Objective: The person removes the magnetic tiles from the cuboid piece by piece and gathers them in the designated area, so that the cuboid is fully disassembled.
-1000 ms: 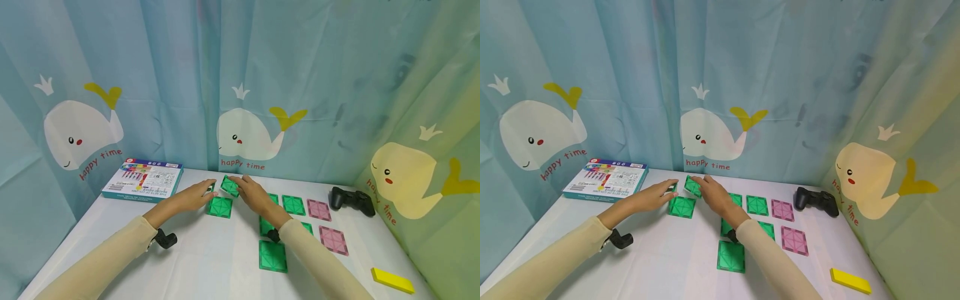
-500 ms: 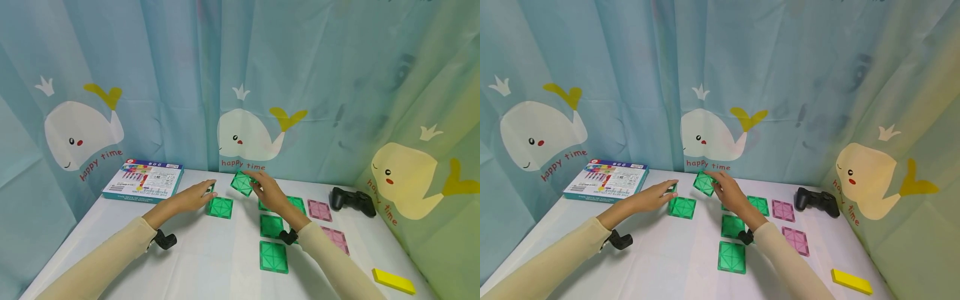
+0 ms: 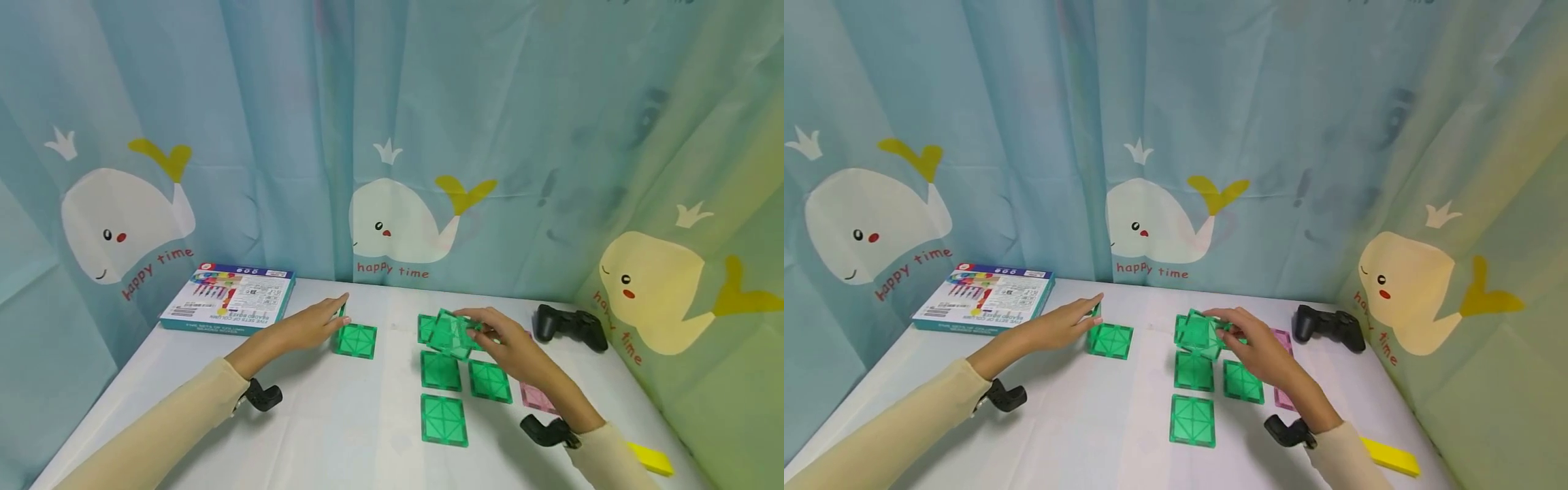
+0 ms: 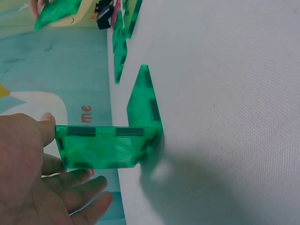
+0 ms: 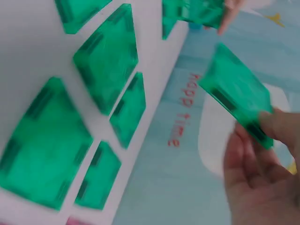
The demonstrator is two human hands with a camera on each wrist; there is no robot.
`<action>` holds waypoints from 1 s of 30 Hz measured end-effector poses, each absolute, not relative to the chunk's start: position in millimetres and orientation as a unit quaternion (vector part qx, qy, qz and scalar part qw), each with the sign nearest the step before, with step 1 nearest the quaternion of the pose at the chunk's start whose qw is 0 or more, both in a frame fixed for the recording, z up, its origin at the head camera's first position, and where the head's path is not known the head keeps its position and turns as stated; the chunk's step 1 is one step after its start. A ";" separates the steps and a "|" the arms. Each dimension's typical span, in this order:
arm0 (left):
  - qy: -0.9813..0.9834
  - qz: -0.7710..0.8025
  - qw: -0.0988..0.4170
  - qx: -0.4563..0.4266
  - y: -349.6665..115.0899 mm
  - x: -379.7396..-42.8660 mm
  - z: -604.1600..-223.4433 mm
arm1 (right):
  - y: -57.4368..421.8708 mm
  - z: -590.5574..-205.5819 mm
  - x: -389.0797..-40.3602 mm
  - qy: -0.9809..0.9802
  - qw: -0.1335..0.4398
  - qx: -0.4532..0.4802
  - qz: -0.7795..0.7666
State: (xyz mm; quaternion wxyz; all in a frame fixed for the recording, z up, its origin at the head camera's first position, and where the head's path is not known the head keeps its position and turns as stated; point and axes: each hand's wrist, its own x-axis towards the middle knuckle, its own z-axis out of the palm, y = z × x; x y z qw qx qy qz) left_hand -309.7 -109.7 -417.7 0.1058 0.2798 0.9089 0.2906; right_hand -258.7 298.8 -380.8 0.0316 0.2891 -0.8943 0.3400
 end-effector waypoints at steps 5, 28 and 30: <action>0.908 0.293 0.106 0.281 -111.0 -308.5 -418.3 | 331.4 -386.4 -229.1 -0.878 -0.064 0.294 0.372; 0.911 0.278 0.106 0.285 -118.3 -306.2 -419.7 | 371.8 -435.0 -186.6 -0.923 -0.149 0.210 0.286; 0.911 0.278 0.104 0.286 -118.1 -306.6 -419.4 | 368.2 -435.0 -185.8 -0.929 -0.154 0.191 0.277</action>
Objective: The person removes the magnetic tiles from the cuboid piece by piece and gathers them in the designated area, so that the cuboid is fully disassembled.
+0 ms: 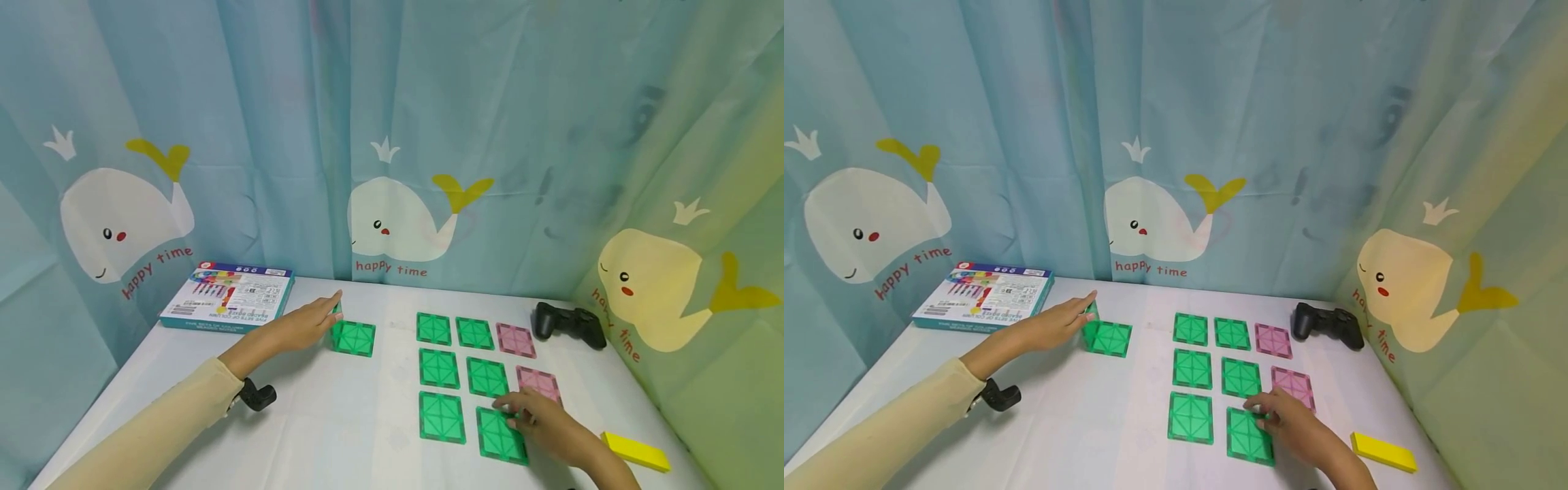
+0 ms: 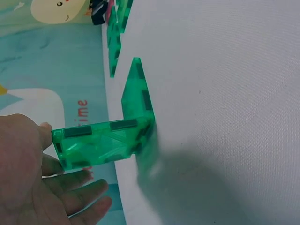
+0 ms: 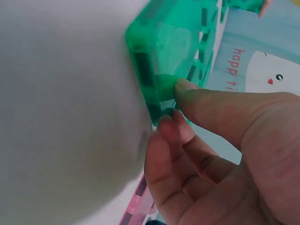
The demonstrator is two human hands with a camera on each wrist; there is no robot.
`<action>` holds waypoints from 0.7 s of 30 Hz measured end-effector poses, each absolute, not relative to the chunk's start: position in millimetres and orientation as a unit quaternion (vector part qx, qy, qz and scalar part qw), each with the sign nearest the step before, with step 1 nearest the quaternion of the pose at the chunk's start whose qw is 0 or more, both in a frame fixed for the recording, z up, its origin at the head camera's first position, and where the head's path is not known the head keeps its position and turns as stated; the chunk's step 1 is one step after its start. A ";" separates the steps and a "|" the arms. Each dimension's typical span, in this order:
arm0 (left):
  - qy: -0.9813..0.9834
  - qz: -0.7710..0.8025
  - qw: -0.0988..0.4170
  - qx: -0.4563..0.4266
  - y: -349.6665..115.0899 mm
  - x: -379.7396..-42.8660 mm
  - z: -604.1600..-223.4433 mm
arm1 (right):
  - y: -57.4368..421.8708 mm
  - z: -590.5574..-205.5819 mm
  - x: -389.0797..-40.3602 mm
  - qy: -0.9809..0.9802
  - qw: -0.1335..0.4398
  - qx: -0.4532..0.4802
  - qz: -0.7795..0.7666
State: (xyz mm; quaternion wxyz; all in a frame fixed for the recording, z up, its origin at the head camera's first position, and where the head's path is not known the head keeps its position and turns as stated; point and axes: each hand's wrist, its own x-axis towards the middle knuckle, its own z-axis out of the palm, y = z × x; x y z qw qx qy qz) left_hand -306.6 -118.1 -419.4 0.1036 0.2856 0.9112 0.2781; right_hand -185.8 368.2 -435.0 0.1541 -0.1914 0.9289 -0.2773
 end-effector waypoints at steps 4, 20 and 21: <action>0.912 0.280 0.097 0.285 -119.2 -307.4 -418.9 | 361.8 -432.7 -186.2 0.941 0.139 -0.186 -0.247; 0.910 0.269 0.059 0.308 -115.5 -310.2 -419.9 | 283.5 -407.9 -227.4 0.931 0.111 -0.276 -0.212; 0.912 0.266 0.063 0.306 -115.7 -310.0 -419.4 | 276.5 -408.3 -232.5 0.930 0.109 -0.283 -0.207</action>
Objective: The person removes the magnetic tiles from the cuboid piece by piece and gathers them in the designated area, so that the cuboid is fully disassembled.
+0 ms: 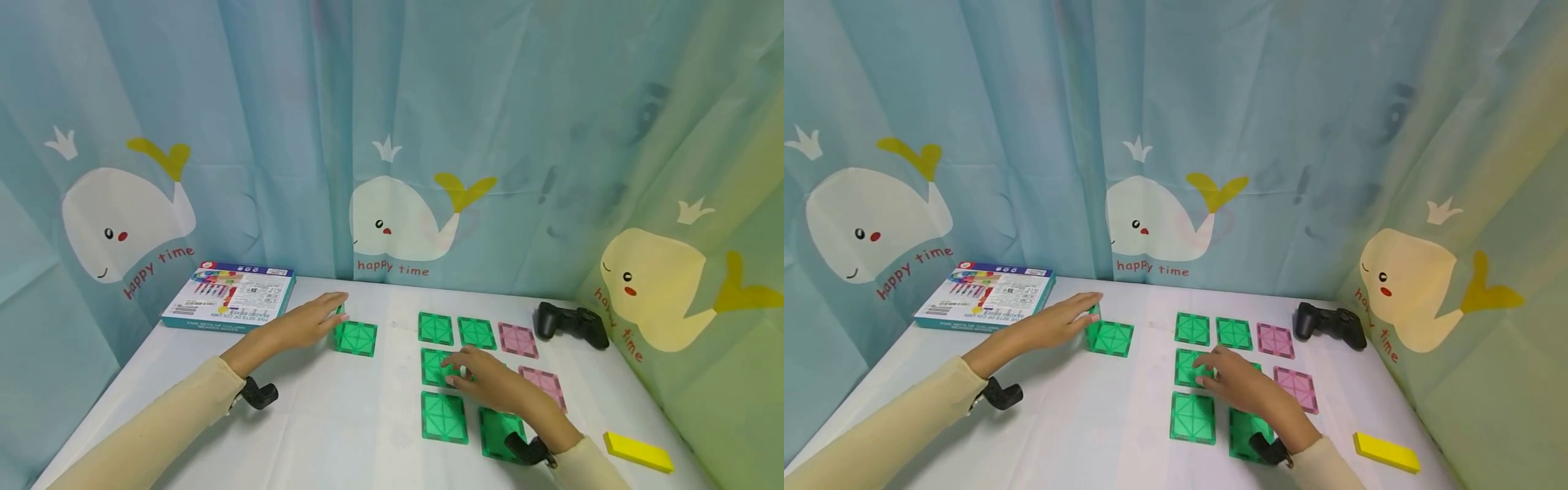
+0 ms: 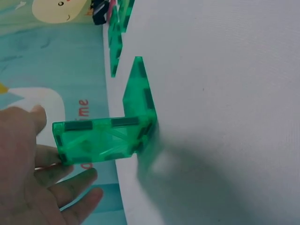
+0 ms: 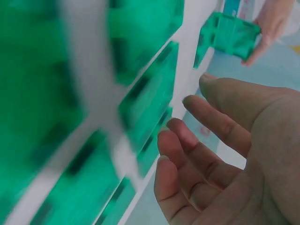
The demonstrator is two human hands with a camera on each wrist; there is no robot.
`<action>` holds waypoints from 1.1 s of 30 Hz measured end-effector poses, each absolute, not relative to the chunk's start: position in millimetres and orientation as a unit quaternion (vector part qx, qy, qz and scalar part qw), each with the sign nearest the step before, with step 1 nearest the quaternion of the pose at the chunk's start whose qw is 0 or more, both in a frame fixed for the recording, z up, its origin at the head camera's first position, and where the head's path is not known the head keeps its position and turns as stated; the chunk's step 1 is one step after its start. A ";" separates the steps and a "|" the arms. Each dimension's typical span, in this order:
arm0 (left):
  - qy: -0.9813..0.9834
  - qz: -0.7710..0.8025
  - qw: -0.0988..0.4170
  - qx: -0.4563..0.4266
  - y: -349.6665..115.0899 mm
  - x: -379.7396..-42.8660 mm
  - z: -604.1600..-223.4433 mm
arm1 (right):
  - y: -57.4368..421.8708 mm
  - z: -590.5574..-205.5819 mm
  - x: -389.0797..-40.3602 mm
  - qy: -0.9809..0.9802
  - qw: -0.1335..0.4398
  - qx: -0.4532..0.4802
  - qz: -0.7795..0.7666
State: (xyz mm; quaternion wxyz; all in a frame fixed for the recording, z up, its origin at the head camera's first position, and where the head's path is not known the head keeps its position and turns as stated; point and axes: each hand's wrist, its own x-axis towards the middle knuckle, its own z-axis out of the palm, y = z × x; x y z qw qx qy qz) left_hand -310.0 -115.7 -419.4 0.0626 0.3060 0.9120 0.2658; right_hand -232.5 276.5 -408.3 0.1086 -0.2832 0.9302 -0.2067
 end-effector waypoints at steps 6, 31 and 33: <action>0.915 0.252 0.088 0.302 -117.2 -309.1 -414.2 | 229.6 -414.2 -268.1 0.933 0.116 -0.283 -0.193; 0.917 0.256 0.081 0.295 -121.3 -312.5 -413.3 | 126.8 -435.5 -317.5 0.946 0.127 -0.204 -0.217; 0.917 0.256 0.084 0.293 -121.8 -312.0 -414.2 | 129.6 -436.3 -315.9 0.940 0.112 -0.217 -0.239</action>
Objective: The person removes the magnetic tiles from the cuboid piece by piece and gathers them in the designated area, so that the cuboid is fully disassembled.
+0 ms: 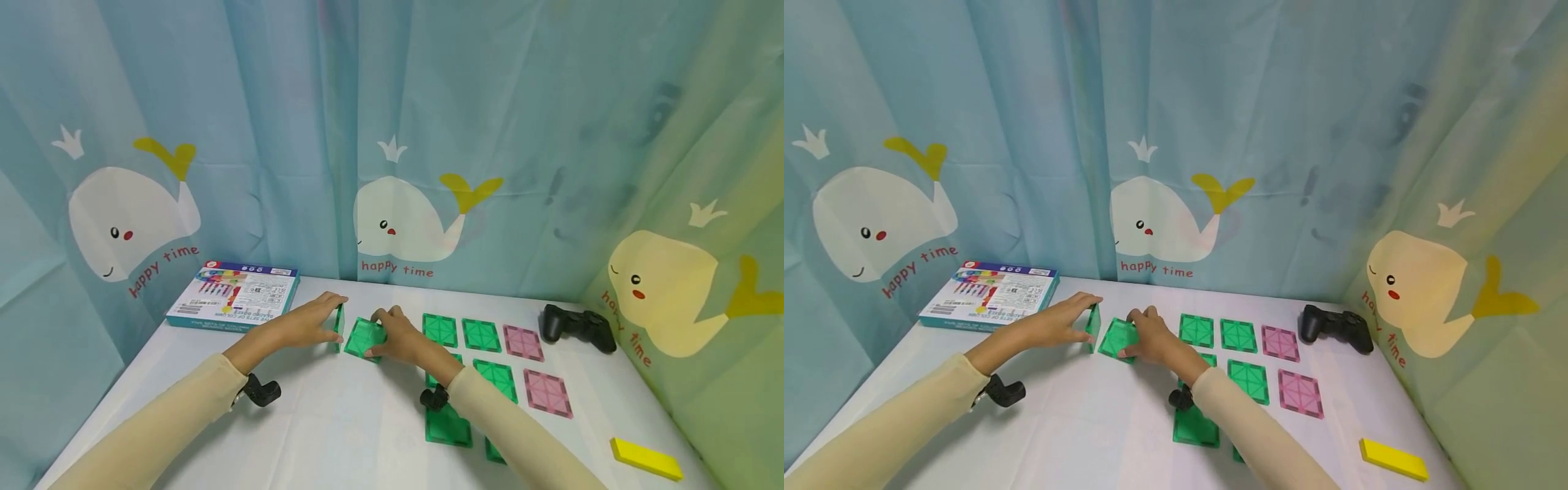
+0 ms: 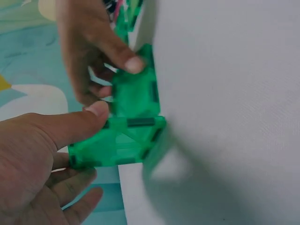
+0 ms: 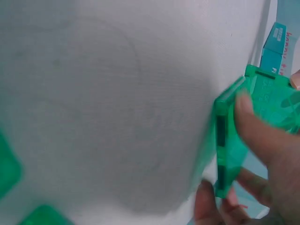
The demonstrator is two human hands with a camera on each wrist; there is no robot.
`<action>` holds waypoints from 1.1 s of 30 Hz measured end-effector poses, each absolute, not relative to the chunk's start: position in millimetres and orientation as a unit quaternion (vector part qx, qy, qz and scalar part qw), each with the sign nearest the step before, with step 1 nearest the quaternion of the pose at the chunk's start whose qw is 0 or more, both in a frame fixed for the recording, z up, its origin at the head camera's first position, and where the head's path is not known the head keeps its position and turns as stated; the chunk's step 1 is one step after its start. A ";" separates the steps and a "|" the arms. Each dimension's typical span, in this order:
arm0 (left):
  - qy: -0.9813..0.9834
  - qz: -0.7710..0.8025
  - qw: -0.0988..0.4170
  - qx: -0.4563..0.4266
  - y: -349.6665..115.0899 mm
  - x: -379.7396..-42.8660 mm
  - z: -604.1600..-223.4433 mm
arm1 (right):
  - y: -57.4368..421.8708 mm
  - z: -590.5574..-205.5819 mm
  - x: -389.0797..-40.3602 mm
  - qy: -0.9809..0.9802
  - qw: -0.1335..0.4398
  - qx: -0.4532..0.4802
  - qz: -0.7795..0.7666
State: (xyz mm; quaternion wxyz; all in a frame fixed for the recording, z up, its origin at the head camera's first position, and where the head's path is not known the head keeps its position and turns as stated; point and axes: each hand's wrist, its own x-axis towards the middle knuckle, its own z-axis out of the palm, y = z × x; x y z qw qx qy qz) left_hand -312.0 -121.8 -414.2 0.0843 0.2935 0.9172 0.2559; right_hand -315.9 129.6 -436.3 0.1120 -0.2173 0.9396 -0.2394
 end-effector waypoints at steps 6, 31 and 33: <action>0.920 0.254 0.083 0.286 -122.3 -310.1 -415.5 | 139.8 -439.1 -310.1 0.915 0.038 -0.300 -0.268; 0.921 0.252 0.083 0.287 -126.2 -308.0 -414.8 | 186.0 -404.8 -305.4 0.870 -0.095 -0.368 -0.314; 0.920 0.252 0.081 0.289 -126.9 -307.1 -415.5 | 198.0 -398.9 -301.2 0.875 -0.093 -0.351 -0.320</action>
